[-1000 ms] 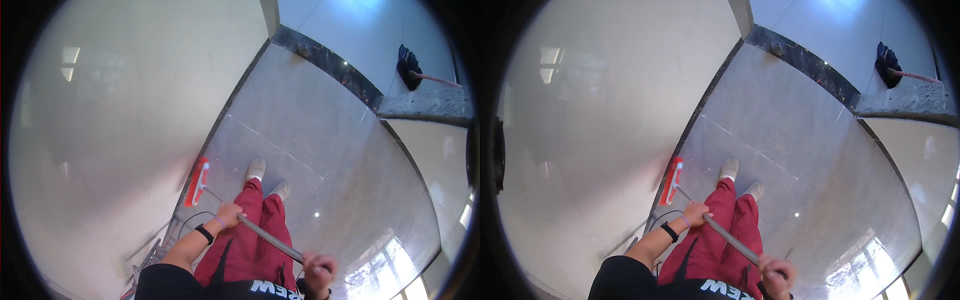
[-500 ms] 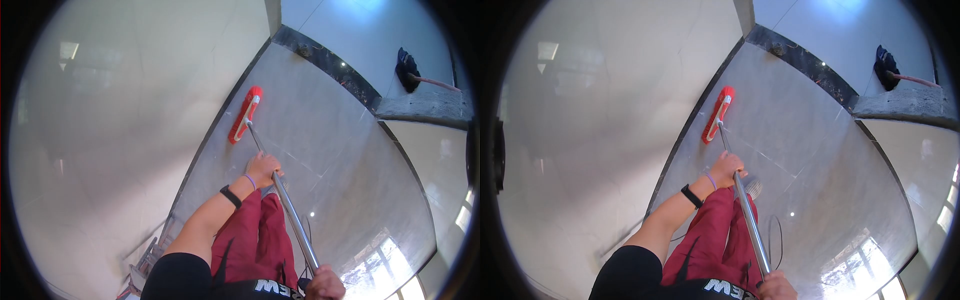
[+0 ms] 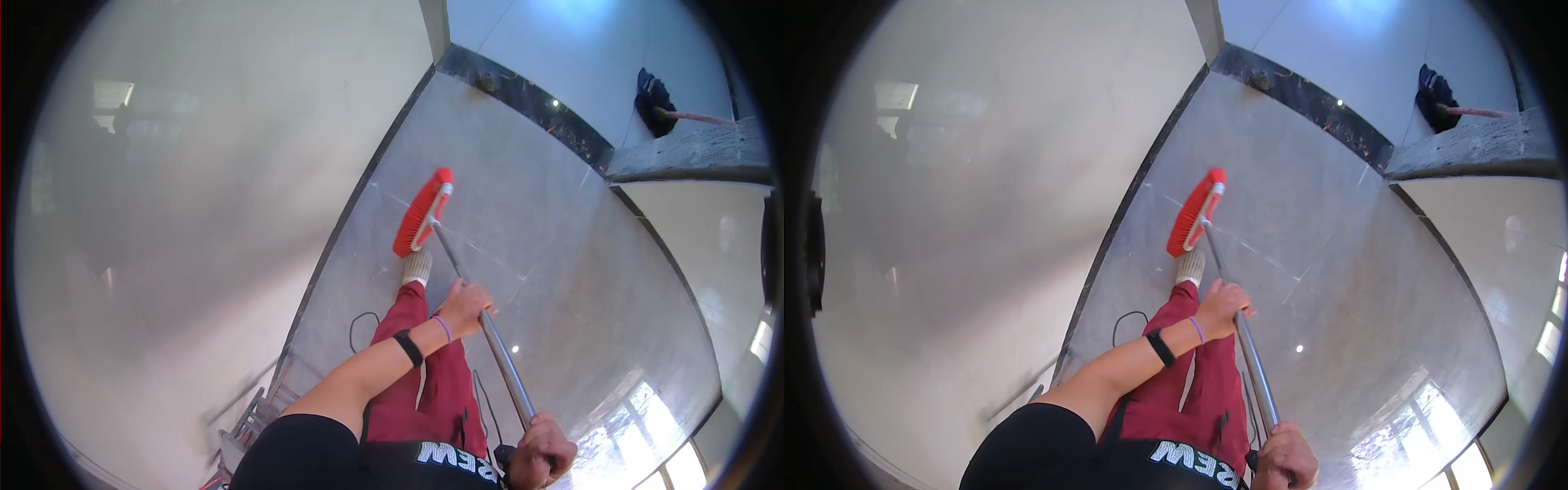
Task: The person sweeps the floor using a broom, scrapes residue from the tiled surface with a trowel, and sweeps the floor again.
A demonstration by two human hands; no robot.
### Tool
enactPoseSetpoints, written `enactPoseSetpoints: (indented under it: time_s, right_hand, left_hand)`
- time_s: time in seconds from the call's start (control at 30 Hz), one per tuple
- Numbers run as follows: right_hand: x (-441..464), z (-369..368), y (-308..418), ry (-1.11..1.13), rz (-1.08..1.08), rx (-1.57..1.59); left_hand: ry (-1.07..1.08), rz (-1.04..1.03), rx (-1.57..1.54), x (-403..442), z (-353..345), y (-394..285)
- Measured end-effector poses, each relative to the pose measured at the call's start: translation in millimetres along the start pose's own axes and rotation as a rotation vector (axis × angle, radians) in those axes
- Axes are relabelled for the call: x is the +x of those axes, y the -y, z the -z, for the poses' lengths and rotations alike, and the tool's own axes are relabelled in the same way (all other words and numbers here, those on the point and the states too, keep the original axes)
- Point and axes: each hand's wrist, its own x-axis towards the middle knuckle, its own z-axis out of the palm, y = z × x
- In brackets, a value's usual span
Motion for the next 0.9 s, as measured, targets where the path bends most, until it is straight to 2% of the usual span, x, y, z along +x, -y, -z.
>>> enactPoseSetpoints:
  time_s: [0.03,0.1,0.17,0.23,0.27,0.33,0.37,0.47,0.5,0.57,0.63,0.7,0.77,0.9]
  right_hand:
    - [-2.7,-0.1,5.8,-0.007,0.019,-0.012]
    - [-8.3,-3.6,17.3,-0.282,0.208,0.238]
    - [-13.0,2.5,32.4,-0.253,0.278,0.243]
    - [-19.5,6.1,48.4,-0.188,0.361,0.295]
    - [-16.9,9.3,60.4,-0.219,0.396,0.283]
    - [-16.7,24.4,84.1,-0.012,0.352,0.377]
    - [-29.1,32.1,81.4,0.026,0.317,0.367]
    - [-27.2,53.1,76.4,-0.099,0.393,0.493]
    - [-26.0,56.2,63.2,-0.11,0.409,0.428]
    - [-19.5,49.7,57.0,-0.175,0.405,0.437]
    - [-0.5,29.6,51.7,-0.237,0.404,0.423]
    - [11.9,16.3,43.3,-0.263,0.415,0.394]
    - [37.5,14.4,47.0,-0.278,0.415,0.39]
    - [122.2,19.7,53.5,-0.272,0.367,0.46]
  left_hand:
    - [-0.012,-0.049,-0.018,3.8,1.0,-10.4]
    - [-0.032,-0.115,-0.011,3.6,4.5,-25.3]
    - [-0.052,-0.196,0.01,4.5,14.9,-41.3]
    - [0.073,-0.213,-0.021,-3.3,39.5,-52.4]
    - [0.061,-0.255,-0.001,-6.2,48.8,-55.4]
    - [0.18,-0.172,-0.018,-12.1,61.7,-64.5]
    - [0.171,-0.206,0.005,-14.6,67.7,-72.0]
    - [0.161,-0.194,0.076,-9.8,89.0,-102.3]
    - [0.149,-0.208,0.083,-8.4,93.4,-106.6]
    - [0.144,-0.226,0.09,-9.6,99.7,-116.8]
    - [0.013,-0.317,0.022,-8.1,109.8,-113.6]
    - [0.027,-0.306,0.031,-3.7,118.0,-116.1]
    - [0.045,-0.283,0.033,16.0,132.7,-117.2]
    - [-0.055,-0.347,0.021,87.5,165.9,-90.7]
